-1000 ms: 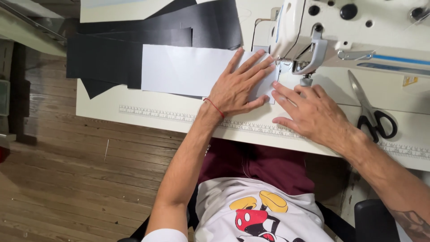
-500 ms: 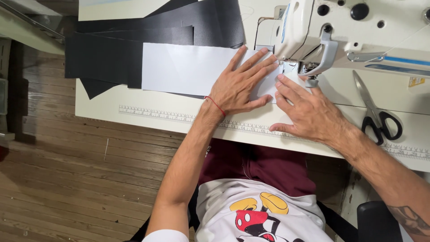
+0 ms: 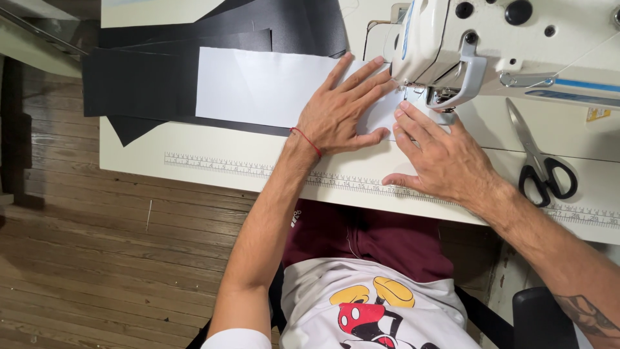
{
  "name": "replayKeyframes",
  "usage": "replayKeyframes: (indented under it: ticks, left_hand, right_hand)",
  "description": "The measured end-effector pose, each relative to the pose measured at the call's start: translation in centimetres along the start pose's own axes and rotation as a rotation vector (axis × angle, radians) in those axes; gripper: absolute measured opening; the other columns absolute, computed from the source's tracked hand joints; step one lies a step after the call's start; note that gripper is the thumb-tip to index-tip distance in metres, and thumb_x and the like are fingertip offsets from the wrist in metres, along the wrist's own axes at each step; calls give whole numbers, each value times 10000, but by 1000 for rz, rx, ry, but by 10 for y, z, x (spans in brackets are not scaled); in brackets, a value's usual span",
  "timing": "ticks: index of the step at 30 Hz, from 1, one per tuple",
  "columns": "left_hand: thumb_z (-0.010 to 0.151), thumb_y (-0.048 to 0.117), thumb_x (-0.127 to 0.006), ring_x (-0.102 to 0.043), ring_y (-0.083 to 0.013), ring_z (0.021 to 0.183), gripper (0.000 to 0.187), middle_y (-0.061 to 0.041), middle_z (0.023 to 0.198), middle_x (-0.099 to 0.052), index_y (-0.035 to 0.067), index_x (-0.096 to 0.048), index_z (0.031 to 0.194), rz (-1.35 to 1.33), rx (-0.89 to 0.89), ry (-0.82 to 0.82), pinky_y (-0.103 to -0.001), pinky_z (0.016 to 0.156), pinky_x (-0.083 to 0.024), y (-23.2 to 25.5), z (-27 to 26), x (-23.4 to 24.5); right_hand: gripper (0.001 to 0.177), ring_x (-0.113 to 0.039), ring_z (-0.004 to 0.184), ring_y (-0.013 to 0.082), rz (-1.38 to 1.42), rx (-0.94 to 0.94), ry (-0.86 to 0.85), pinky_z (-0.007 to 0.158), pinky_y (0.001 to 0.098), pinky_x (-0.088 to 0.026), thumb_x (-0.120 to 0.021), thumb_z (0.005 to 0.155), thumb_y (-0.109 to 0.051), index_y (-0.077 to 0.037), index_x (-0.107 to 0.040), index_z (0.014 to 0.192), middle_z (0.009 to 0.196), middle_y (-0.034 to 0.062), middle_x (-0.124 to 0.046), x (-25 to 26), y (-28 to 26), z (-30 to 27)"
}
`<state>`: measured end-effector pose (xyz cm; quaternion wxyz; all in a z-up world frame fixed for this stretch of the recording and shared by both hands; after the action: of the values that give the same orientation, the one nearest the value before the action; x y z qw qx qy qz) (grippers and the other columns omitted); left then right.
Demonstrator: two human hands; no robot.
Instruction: Cutting and aligning leather pieces with templates at a sewing station
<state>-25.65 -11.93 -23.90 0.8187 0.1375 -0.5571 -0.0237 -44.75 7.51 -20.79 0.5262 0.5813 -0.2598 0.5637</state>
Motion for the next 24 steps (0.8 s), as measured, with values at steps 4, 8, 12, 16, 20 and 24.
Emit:
replayKeyframes:
  ticks: [4,8,12,16,20,24]
  left_hand:
    - [1189,708,-459,-400,-288,1715,806,-100,1725,-655,73,-644,1650,1,-9,15,-624,1441,-198,-1,2,0]
    - [1196,678,-478,-393,-300,1710,756,-115,1706,-656,55,-682,1572,-14,-18,33,-641,1435,-201,-3,5,0]
    - [1199,678,-488,-385,-296,1714,737,-122,1724,-636,60,-712,1532,-15,-23,34,-641,1441,-187,-6,6,-2]
    - [1200,668,-506,-380,-300,1719,732,-134,1739,-627,39,-732,1500,-6,-30,30,-643,1447,-169,-9,8,-3]
    - [1210,686,-484,-376,-310,1723,746,-135,1755,-608,41,-723,1498,3,-35,24,-650,1446,-167,-13,9,-6]
    - [1191,646,-543,-383,-308,1722,676,-132,1751,-615,36,-733,1410,-7,-44,31,-654,1446,-173,-16,11,-5]
  right_hand:
    - [950,-631,1656,198,-39,-2,-1,1019,423,-563,-378,1078,-959,-205,-744,1525,1683,77,-735,3,0,-3]
    - [980,-637,1651,180,-97,-4,-19,1158,484,-497,-347,1068,-990,-250,-754,1565,1700,24,-745,6,1,-3]
    - [986,-681,1607,141,-130,-14,-2,1197,504,-445,-343,1073,-1006,-251,-781,1532,1684,-13,-764,10,1,-1]
    - [1015,-688,1573,115,-180,-5,-4,1161,474,-434,-310,1072,-1031,-255,-798,1508,1650,-51,-775,12,3,2]
    - [990,-659,1592,89,-159,-8,2,1201,497,-419,-351,1069,-1026,-260,-809,1496,1674,-75,-759,11,4,2]
    - [916,-701,1561,101,-88,-9,15,1190,483,-422,-404,1099,-958,-233,-785,1510,1659,-34,-774,13,5,2]
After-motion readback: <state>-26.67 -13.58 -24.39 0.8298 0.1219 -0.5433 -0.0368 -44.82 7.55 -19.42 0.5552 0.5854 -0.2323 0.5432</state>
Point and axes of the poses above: each hand's wrist, its own z-axis towards the middle knuckle, its own x-axis out of the back of the hand, y = z × x, the point moved 1 cm from there along z, towards the middle knuckle
